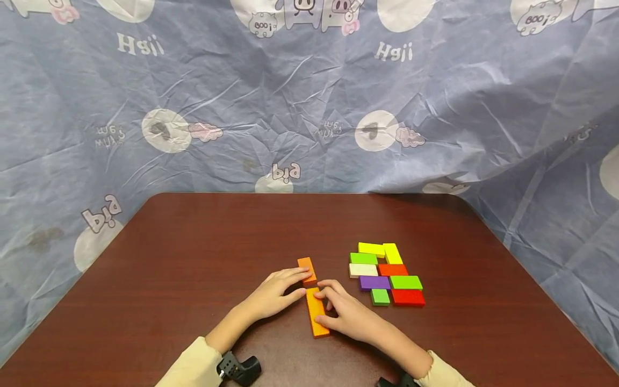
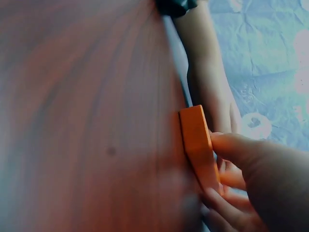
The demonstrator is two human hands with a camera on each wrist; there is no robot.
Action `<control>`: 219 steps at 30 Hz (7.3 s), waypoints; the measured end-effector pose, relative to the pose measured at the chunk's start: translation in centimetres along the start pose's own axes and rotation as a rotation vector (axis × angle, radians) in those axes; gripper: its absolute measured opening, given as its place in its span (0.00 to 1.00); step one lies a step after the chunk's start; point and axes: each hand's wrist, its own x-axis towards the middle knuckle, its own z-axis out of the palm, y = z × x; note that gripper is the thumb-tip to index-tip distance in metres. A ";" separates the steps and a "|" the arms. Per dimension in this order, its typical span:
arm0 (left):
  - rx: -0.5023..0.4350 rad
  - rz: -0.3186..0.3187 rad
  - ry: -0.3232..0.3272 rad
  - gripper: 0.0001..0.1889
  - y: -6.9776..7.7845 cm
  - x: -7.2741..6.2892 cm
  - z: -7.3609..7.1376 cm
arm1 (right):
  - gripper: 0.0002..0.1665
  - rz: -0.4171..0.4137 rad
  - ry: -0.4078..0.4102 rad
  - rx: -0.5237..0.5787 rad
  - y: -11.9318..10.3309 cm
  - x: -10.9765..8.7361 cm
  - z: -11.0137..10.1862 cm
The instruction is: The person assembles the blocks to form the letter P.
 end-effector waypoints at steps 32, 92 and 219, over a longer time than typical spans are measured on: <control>0.059 0.012 -0.036 0.28 1.1 -0.6 0.2 | 0.24 0.116 0.191 0.118 1.3 0.7 0.7; 0.083 0.081 -0.110 0.34 1.2 -0.7 -0.2 | 0.21 0.056 0.146 -0.047 3.0 8.9 -0.7; 0.032 0.070 -0.118 0.32 1.0 -0.7 0.2 | 0.19 0.140 0.146 -0.150 4.4 11.6 -1.9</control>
